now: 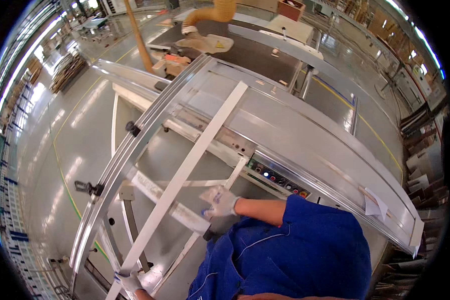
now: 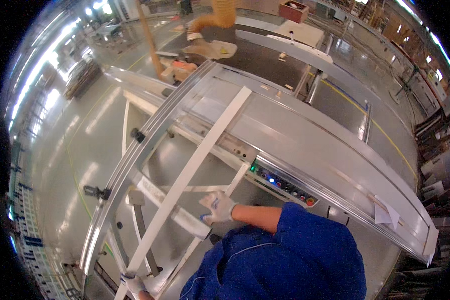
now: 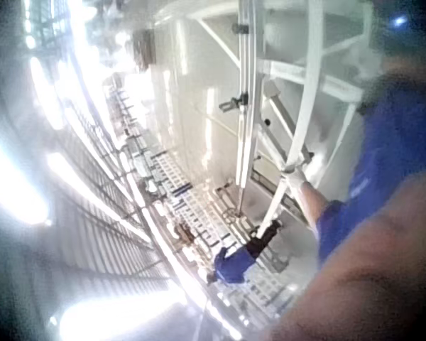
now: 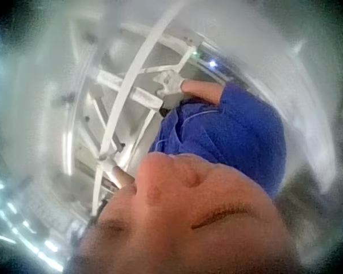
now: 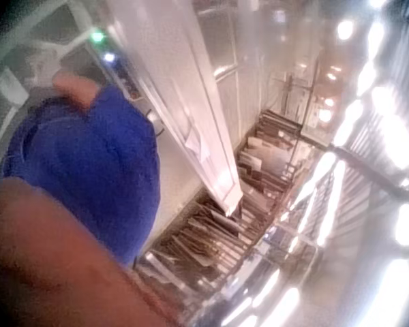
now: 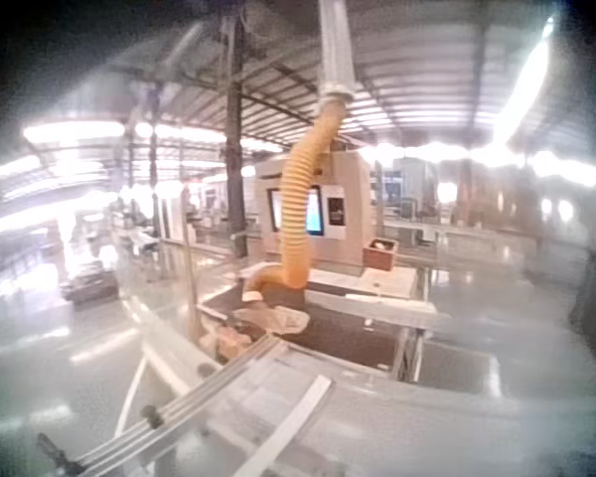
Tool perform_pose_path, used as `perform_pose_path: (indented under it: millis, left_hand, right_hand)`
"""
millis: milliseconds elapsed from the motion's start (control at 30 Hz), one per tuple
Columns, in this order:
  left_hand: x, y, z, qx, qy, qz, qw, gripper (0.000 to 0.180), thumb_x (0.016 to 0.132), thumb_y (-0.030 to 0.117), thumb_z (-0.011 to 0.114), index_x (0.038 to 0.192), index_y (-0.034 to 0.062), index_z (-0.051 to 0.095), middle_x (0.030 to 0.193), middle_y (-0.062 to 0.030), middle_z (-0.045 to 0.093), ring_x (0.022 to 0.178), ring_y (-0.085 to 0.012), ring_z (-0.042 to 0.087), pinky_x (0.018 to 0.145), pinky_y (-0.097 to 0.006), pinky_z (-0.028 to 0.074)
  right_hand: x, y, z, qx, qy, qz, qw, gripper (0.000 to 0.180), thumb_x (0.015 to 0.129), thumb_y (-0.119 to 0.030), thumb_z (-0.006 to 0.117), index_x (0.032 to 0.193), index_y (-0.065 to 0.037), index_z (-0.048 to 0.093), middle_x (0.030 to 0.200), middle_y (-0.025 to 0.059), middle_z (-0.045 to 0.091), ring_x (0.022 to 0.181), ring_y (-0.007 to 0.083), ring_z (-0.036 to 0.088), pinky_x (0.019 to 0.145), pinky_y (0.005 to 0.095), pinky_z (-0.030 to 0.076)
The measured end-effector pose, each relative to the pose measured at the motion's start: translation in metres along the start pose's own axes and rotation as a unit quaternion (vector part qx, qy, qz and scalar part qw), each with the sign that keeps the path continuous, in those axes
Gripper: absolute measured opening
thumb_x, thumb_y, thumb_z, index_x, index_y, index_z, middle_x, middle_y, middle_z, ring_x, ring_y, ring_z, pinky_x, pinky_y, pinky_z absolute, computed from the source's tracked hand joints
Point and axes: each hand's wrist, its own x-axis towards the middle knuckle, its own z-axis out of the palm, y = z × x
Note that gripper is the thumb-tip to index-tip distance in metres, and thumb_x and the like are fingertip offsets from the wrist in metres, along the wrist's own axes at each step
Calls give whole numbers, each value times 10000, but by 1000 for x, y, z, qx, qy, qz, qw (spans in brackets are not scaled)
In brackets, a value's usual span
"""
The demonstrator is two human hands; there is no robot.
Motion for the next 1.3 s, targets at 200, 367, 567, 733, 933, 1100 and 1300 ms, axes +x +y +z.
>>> perform_pose_path:
  millis: [200, 367, 567, 733, 933, 1100, 1300]
  left_hand:
    - [-60, 127, 47, -729, -144, -411, 528, 629, 974, 468, 525, 1411, 18, 482, 1452, -171, 511, 1213, -306, 581, 988, -440, 487]
    - [-18, 182, 71, -835, -70, -345, 423, 620, 1029, 414, 452, 1418, -68, 447, 1463, -211, 507, 1322, -342, 507, 1178, -435, 350]
    - [31, 240, 89, -841, -92, -332, 417, 574, 1062, 420, 437, 1385, -51, 498, 1402, -197, 569, 1302, -317, 534, 1173, -414, 370]
    - [85, 282, 112, -890, -172, -390, 163, 532, 1081, 344, 394, 1459, -26, 454, 1515, -191, 468, 1402, -291, 428, 1207, -400, 271]
    - [104, 280, 148, -869, -205, -286, 348, 650, 1077, 461, 322, 1522, -9, 382, 1590, -166, 382, 1476, -314, 336, 1241, -402, 204]
    - [114, 330, 140, -832, -285, -287, 379, 651, 1058, 491, 381, 1470, -6, 464, 1526, -161, 473, 1412, -320, 430, 1234, -416, 244]
    - [121, 373, 119, -758, -264, -327, 499, 753, 1033, 590, 353, 1530, 26, 389, 1575, -136, 412, 1441, -310, 388, 1223, -424, 236]
  right_hand:
    - [32, 137, -146, -238, 108, 78, 962, 941, 848, -674, 612, 1566, -126, 349, 1618, 232, 279, 1493, 443, 235, 1223, 553, 159]
    - [95, 215, -179, -191, 72, 62, 977, 926, 848, -629, 641, 1566, -125, 342, 1621, 233, 262, 1513, 448, 179, 1229, 562, 142]
    - [172, 243, -212, -132, 102, 124, 978, 915, 885, -632, 607, 1584, -129, 298, 1643, 212, 222, 1520, 440, 163, 1231, 547, 157]
    - [223, 268, -227, -144, 92, 141, 975, 937, 870, -624, 643, 1592, -145, 285, 1655, 231, 171, 1526, 441, 150, 1238, 522, 173]
    - [255, 292, -224, -97, 112, 141, 979, 958, 847, -655, 656, 1583, -151, 309, 1646, 223, 209, 1527, 424, 167, 1213, 511, 258]
    - [265, 299, -221, -73, 134, 130, 980, 927, 868, -650, 625, 1568, -116, 336, 1644, 221, 226, 1524, 432, 162, 1219, 521, 205]
    - [265, 303, -227, -76, 121, 137, 980, 898, 916, -627, 576, 1579, -85, 307, 1642, 235, 222, 1526, 430, 161, 1226, 521, 187]
